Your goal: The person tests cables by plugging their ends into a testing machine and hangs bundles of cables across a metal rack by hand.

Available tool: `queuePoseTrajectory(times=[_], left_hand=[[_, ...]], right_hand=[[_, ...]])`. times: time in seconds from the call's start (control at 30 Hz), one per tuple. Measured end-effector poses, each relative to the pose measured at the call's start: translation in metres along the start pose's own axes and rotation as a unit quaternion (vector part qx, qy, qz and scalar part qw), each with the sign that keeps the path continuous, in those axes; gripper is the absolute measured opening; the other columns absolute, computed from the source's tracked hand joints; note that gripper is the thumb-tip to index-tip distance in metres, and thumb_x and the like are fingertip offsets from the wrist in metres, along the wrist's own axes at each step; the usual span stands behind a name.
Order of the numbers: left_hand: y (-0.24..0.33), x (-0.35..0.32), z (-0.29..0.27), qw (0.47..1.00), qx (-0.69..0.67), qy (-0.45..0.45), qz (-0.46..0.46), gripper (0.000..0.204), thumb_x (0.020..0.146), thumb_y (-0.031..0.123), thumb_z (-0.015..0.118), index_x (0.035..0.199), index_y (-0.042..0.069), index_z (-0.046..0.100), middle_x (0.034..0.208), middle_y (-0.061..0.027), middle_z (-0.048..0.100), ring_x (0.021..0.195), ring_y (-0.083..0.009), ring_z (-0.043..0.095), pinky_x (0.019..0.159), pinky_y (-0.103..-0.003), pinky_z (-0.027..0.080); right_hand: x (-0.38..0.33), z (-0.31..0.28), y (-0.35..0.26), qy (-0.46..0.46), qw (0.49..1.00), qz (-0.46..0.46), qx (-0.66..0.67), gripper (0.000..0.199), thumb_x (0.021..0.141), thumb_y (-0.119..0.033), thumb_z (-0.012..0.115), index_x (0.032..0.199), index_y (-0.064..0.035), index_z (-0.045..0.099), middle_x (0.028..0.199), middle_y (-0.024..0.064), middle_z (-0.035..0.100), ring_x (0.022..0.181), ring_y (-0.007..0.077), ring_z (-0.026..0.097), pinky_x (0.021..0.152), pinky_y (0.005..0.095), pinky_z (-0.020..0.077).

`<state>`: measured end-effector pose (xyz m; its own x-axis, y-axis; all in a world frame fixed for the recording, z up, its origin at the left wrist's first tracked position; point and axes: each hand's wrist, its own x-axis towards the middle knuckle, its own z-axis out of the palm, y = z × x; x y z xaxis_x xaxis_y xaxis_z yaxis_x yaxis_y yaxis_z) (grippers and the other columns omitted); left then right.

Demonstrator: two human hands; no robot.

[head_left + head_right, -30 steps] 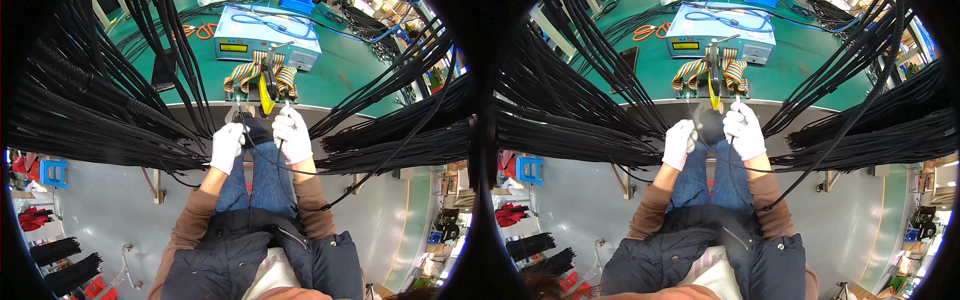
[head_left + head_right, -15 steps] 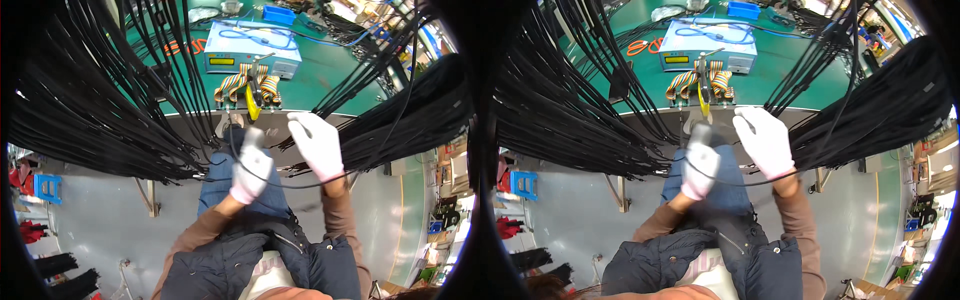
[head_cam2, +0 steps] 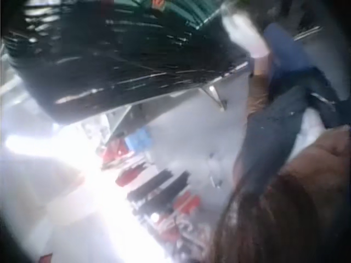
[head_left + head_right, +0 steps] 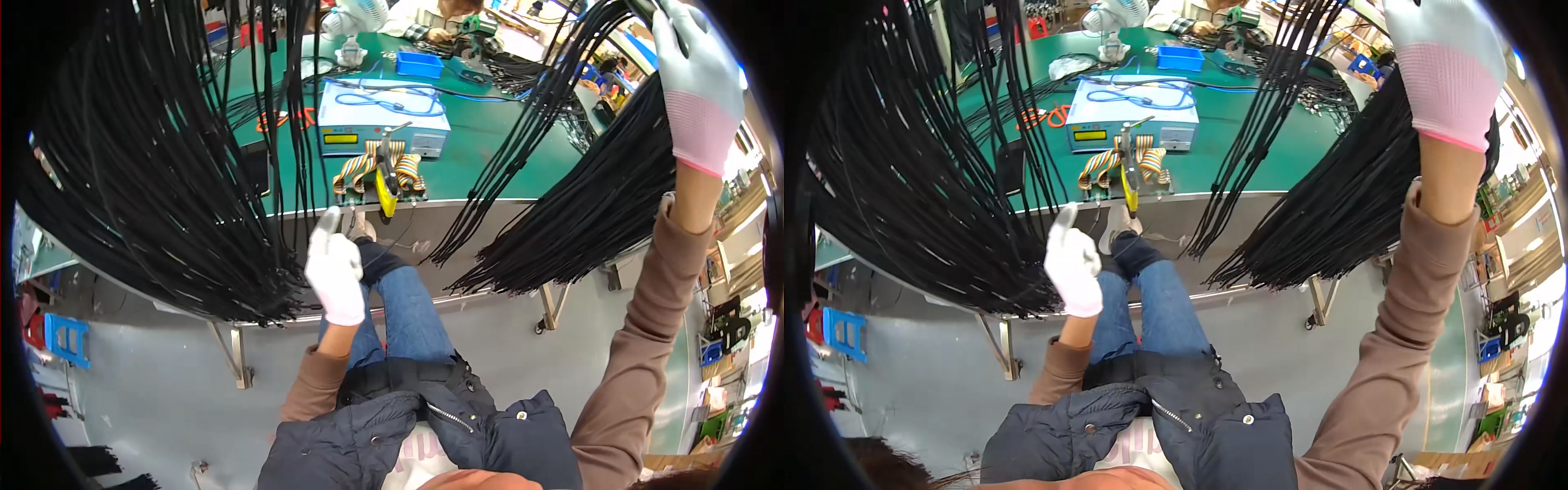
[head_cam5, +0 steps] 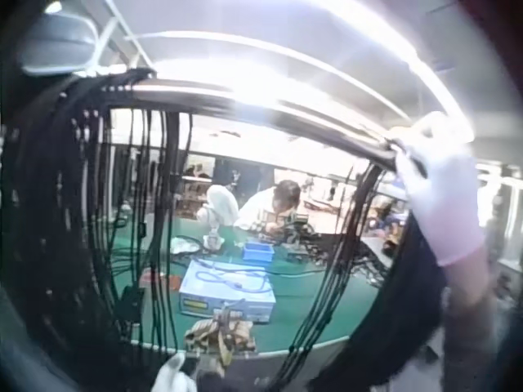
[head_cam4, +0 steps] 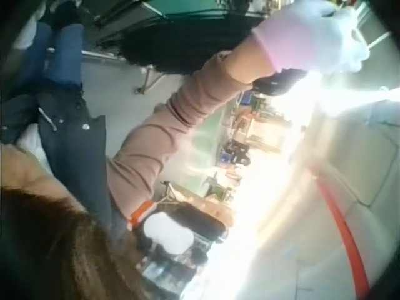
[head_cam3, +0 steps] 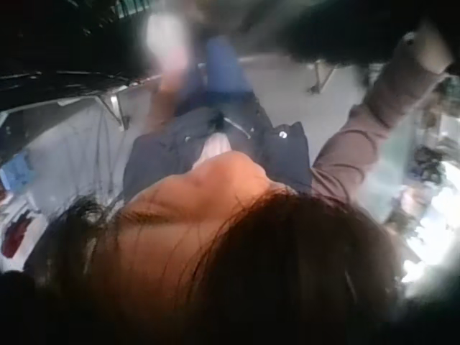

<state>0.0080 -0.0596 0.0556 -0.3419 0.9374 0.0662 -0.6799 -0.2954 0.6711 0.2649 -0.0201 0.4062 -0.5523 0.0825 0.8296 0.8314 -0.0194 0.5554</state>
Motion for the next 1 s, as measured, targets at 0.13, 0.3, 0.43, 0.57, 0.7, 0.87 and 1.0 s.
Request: queuePoseTrajectory(times=[0.13,0.3,0.43,0.57,0.7,0.87,1.0], left_hand=[[-0.018,-0.022,0.021,0.974,0.217,-0.042,0.057,0.038,0.093,0.002,0.048,0.130,-0.002,0.056,0.104,-0.0097,0.066,0.068,-0.0103,0.050,0.062,-0.022,0.043],[-0.014,-0.001,0.017,0.921,0.380,-0.036,0.084,0.034,0.091,0.003,0.052,0.122,-0.004,0.061,0.108,-0.0114,0.069,0.077,-0.0166,0.060,0.069,-0.026,0.048],[-0.019,0.031,-0.004,0.900,0.418,0.003,0.119,0.033,0.090,0.010,0.056,0.118,-0.006,0.062,0.108,-0.0120,0.070,0.091,-0.0251,0.066,0.080,-0.032,0.050],[-0.011,0.057,-0.031,0.889,0.455,-0.015,0.056,0.023,0.091,0.016,0.059,0.104,-0.002,0.068,0.075,-0.0059,0.065,0.060,-0.0158,0.056,0.055,-0.027,0.043],[-0.016,0.072,-0.036,0.949,0.232,-0.008,-0.212,0.019,0.091,0.019,0.061,0.093,0.002,0.070,0.057,0.0000,0.054,0.042,-0.0088,0.040,0.040,-0.024,0.030],[-0.041,0.072,-0.030,0.967,0.179,0.075,-0.168,0.016,0.091,0.019,0.061,0.085,0.006,0.068,0.050,0.0064,0.039,0.038,-0.0028,0.020,0.036,-0.024,0.012],[-0.050,0.049,-0.046,0.957,0.275,0.008,-0.094,0.018,0.092,0.020,0.060,0.090,0.004,0.068,0.051,0.0034,0.046,0.036,-0.0041,0.023,0.035,-0.023,0.014]], right_hand=[[-0.016,0.043,0.065,0.037,0.974,-0.149,-0.169,0.022,0.081,0.000,0.059,0.100,0.0013,0.069,0.092,0.0107,0.061,0.076,0.0192,0.055,0.070,0.0265,0.0436],[-0.026,0.018,-0.125,0.086,0.879,0.293,0.365,0.036,0.083,-0.011,0.068,0.117,-0.0023,0.063,0.103,0.0099,0.066,0.090,0.0181,0.060,0.078,0.0280,0.0480],[-0.116,0.050,-0.189,-0.118,0.535,0.419,0.724,0.033,0.080,-0.016,0.076,0.107,-0.0011,0.063,0.091,0.0056,0.066,0.083,0.0082,0.056,0.070,0.0241,0.0465],[-0.231,0.060,-0.251,-0.305,0.302,0.548,0.718,0.012,0.086,-0.009,0.066,0.095,-0.0018,0.070,0.075,-0.0003,0.062,0.058,0.0056,0.047,0.052,0.0187,0.0383],[-0.271,0.066,-0.275,-0.291,0.303,0.637,0.646,0.016,0.091,-0.016,0.063,0.087,-0.0036,0.072,0.057,-0.0043,0.048,0.049,0.0052,0.038,0.046,0.0200,0.0292],[-0.258,0.070,-0.288,-0.340,0.206,0.645,0.652,0.021,0.095,-0.018,0.058,0.089,-0.0023,0.071,0.054,-0.0078,0.037,0.047,0.0031,0.028,0.047,0.0184,0.0256],[-0.265,0.061,-0.294,-0.276,0.198,0.655,0.674,0.024,0.096,-0.017,0.055,0.089,0.0000,0.071,0.053,-0.0070,0.037,0.047,0.0032,0.028,0.046,0.0180,0.0240]])
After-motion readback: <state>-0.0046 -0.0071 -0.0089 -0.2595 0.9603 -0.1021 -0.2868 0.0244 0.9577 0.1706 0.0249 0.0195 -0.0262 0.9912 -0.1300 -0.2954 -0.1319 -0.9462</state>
